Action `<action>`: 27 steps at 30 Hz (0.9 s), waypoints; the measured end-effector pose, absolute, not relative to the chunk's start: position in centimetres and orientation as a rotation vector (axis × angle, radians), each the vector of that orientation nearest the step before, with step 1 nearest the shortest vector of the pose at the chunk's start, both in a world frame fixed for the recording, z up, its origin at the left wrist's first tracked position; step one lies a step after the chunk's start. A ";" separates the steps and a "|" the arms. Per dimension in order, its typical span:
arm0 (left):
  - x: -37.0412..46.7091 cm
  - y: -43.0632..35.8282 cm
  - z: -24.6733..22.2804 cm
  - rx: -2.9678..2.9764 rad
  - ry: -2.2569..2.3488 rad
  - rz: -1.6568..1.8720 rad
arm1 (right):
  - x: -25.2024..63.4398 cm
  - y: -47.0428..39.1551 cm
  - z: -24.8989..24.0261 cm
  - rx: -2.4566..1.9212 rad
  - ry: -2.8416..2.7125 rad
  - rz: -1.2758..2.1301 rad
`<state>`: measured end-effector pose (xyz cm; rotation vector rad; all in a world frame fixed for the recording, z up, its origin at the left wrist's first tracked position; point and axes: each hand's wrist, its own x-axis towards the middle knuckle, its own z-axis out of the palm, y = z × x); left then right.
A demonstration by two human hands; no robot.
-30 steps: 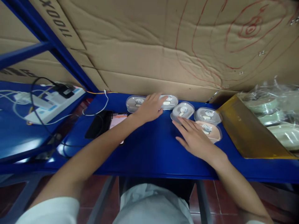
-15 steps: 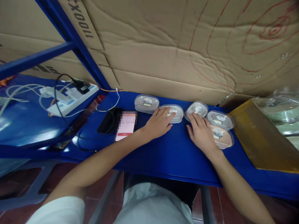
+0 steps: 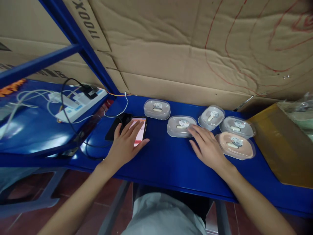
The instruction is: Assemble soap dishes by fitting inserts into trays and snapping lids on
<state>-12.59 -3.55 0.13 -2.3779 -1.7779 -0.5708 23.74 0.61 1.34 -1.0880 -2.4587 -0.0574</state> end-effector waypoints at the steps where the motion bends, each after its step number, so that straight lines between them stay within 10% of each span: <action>1: -12.6 -3.4 -0.1 -2.385 -1.775 -0.567 | 23.5 0.5 1.2 -1.073 -2.465 -0.030; 27: -4.5 1.6 -0.2 -3.114 -1.359 -0.857 | 23.6 0.9 0.0 -1.170 -2.244 0.233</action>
